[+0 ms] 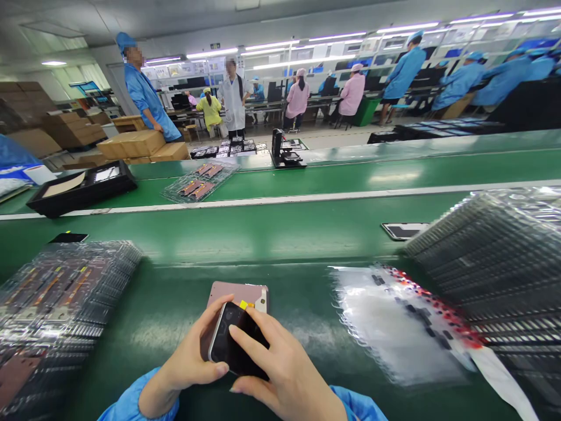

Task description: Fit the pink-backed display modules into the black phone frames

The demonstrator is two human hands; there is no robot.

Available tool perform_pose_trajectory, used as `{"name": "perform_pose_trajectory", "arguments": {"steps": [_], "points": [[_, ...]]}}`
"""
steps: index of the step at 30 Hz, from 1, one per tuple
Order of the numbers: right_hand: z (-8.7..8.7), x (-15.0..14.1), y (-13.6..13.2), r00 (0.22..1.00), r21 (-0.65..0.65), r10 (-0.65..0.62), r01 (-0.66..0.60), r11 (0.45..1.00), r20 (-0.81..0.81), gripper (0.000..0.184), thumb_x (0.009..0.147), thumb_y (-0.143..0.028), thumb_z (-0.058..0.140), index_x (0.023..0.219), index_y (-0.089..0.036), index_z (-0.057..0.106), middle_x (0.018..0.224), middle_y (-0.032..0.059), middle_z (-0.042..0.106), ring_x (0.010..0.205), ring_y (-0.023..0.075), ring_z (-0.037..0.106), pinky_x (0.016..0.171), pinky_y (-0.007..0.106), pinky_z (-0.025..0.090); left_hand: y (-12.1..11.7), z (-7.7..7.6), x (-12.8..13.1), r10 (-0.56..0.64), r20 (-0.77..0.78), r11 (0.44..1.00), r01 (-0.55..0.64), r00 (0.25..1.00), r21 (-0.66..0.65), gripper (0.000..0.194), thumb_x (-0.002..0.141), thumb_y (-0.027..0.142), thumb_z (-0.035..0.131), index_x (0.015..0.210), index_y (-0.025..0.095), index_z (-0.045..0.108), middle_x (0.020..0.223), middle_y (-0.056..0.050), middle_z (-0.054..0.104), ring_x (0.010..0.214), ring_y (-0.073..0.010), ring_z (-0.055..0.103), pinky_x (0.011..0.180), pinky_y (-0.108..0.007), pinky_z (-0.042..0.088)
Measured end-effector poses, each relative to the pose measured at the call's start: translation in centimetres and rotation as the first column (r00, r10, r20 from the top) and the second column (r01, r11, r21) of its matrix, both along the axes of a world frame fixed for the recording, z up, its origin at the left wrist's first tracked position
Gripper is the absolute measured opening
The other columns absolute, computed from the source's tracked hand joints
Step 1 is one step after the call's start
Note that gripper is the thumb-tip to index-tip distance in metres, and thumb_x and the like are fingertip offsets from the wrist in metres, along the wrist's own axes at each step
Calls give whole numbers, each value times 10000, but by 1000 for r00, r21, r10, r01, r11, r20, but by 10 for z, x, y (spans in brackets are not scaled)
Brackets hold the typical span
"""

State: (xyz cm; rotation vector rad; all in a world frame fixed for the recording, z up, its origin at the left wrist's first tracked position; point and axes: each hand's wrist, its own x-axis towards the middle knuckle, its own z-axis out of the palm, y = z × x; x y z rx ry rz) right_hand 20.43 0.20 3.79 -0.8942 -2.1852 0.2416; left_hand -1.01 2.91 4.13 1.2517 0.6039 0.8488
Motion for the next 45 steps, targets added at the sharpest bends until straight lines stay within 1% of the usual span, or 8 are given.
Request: {"name": "perform_pose_trajectory", "arguments": {"steps": [20,30,33,36,39,41,43,45], "points": [[3,1,-4,1000,28,28,-28,999,14,532,950,-433,586,1401,-168,487,1410,227,502,1339,330,464,1024,497,505,-4,-2,-9,-33,-33,999,33,999,15,926,683,297,852,1478,332,378,1491,-128,484,1350,-340,477,1126,-476,378],[14,2,-3,998,92,5,-11,996,63,652,887,-582,587,1372,-156,496,1316,229,589,1276,339,522,977,512,514,-5,3,-2,-54,84,995,61,995,-79,884,661,341,879,1424,444,445,1514,-61,477,1409,-321,404,1170,-483,291],[15,1,-5,995,77,-24,16,997,100,577,919,-508,612,1363,-156,507,1313,231,598,1252,348,540,952,541,506,-5,-1,0,-53,122,992,66,991,-103,935,643,336,892,1448,415,423,1503,-71,492,1408,-323,405,1177,-481,281],[10,-2,-6,996,42,-68,66,997,55,540,926,-428,635,1381,-169,502,1367,230,562,1249,359,541,939,552,502,-3,-3,3,0,170,983,31,985,-179,905,651,360,887,1444,363,453,1461,-82,540,1357,-306,476,1134,-414,374],[2,-1,-3,988,-99,-97,85,991,-118,749,882,-607,606,1472,-190,412,1434,216,514,1262,367,538,972,550,498,5,1,4,107,183,930,-33,977,-365,523,830,393,733,1326,287,605,1235,-91,700,1092,-244,675,875,-325,575],[1,2,1,953,-363,-138,32,931,-270,759,924,-626,519,1523,-197,331,1412,186,551,1249,333,565,1013,520,487,12,7,2,164,147,892,-83,975,-445,364,920,362,619,1256,228,658,1056,-92,755,894,-210,723,715,-303,615],[2,5,4,910,-629,-177,-109,770,-374,589,995,-552,431,1474,-209,435,1269,131,669,1202,296,605,1029,485,481,20,13,-2,191,108,881,-122,976,-457,339,941,347,582,1214,170,675,994,-104,761,829,-211,723,679,-322,629],[4,6,6,873,-761,-171,-283,583,-456,475,1009,-520,421,1299,-212,635,1046,80,743,1099,278,651,985,450,507,27,17,-6,188,85,885,-131,979,-447,352,939,361,579,1184,131,683,992,-123,761,831,-226,723,690,-342,636]]}}
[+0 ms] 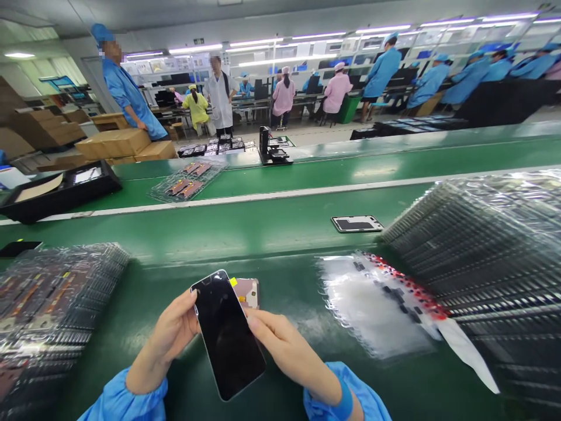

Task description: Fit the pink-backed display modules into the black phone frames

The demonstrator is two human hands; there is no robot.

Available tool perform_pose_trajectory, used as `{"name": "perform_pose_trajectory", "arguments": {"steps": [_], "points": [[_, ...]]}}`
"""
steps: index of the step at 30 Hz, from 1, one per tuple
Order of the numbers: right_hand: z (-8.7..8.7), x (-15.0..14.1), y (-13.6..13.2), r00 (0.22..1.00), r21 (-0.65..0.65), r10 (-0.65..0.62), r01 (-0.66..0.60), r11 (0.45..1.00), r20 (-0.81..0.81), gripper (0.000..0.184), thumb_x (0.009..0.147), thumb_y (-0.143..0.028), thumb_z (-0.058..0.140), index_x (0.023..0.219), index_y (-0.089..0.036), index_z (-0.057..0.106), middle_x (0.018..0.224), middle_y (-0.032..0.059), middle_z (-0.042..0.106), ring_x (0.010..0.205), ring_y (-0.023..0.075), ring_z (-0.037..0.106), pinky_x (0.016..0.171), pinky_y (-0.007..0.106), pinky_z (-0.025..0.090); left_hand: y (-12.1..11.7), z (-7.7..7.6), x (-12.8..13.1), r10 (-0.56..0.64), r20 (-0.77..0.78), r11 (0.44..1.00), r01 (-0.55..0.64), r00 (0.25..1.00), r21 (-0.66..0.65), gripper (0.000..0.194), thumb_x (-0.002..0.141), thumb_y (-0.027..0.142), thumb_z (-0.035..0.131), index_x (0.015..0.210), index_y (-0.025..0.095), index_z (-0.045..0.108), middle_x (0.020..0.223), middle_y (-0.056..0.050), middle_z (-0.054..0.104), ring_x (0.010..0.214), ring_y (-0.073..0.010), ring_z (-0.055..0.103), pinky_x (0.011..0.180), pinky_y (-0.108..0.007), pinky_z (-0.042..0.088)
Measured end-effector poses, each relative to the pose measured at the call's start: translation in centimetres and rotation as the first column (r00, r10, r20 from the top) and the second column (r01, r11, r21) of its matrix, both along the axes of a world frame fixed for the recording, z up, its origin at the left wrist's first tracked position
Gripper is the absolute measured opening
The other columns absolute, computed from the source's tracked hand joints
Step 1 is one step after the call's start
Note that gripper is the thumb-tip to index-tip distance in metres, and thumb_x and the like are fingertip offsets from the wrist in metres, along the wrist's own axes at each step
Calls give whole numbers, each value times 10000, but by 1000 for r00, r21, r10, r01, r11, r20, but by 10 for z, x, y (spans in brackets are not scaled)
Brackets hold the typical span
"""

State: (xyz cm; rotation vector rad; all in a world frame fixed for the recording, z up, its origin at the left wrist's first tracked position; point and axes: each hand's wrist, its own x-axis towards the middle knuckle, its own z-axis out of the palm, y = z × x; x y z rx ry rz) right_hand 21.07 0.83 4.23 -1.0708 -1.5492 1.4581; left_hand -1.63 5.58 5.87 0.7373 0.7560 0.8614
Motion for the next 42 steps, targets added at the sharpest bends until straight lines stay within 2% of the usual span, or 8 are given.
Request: {"name": "perform_pose_trajectory", "arguments": {"steps": [3,9,16,24,28,32,35,42], "points": [[-2,-2,2,982,-146,63,-89,985,-178,424,962,-532,526,1073,-184,742,857,42,712,866,219,667,809,355,549,4,4,-2,-43,-5,999,43,999,14,432,951,418,544,1241,116,650,1124,-164,733,941,-266,718,725,-347,631],[-15,-4,4,951,-204,-151,96,974,-272,388,908,-529,625,868,-152,709,720,6,623,660,128,545,623,243,459,-8,3,7,-143,76,990,141,987,28,492,976,490,464,1308,158,610,1187,-164,711,986,-242,712,762,-309,615],[-15,-6,3,927,-238,-216,146,960,-306,380,906,-527,630,1011,-177,735,749,11,671,711,156,606,685,279,501,-21,-5,14,-59,-87,997,64,994,47,302,900,303,658,1148,143,724,954,-98,754,807,-173,709,685,-243,595],[-16,0,1,961,-277,33,-111,955,-273,490,906,-487,649,1299,-197,606,912,83,774,857,220,732,741,323,553,-11,2,5,9,-118,997,0,993,74,281,889,321,664,1102,154,738,835,-55,721,724,-132,658,663,-229,577],[-18,-2,1,960,-257,-60,-13,966,-275,483,891,-497,666,1238,-167,607,836,90,785,816,230,748,747,341,565,-15,1,5,-2,-194,989,31,981,146,340,901,439,616,1067,165,730,936,-71,706,779,-148,641,711,-262,562],[-19,-2,1,953,-232,-147,86,969,-264,491,888,-524,659,1209,-158,593,792,80,783,781,236,750,746,352,563,-24,-3,7,-63,-444,963,171,894,208,306,771,434,737,748,132,696,714,-13,621,559,-93,523,543,-216,465],[-18,-3,0,959,-197,-185,143,970,-216,482,905,-521,636,1210,-151,586,767,78,784,763,232,745,788,366,545,-29,-5,10,6,-558,960,151,830,234,324,793,414,682,623,149,604,628,14,557,519,-91,490,517,-220,418],[-16,-7,-2,945,-158,-210,174,972,-251,433,941,-508,581,1209,-172,642,761,55,776,690,219,741,835,375,518,-30,-7,12,19,-556,950,158,831,269,384,820,481,631,618,164,554,606,28,528,519,-101,519,572,-241,409]]}}
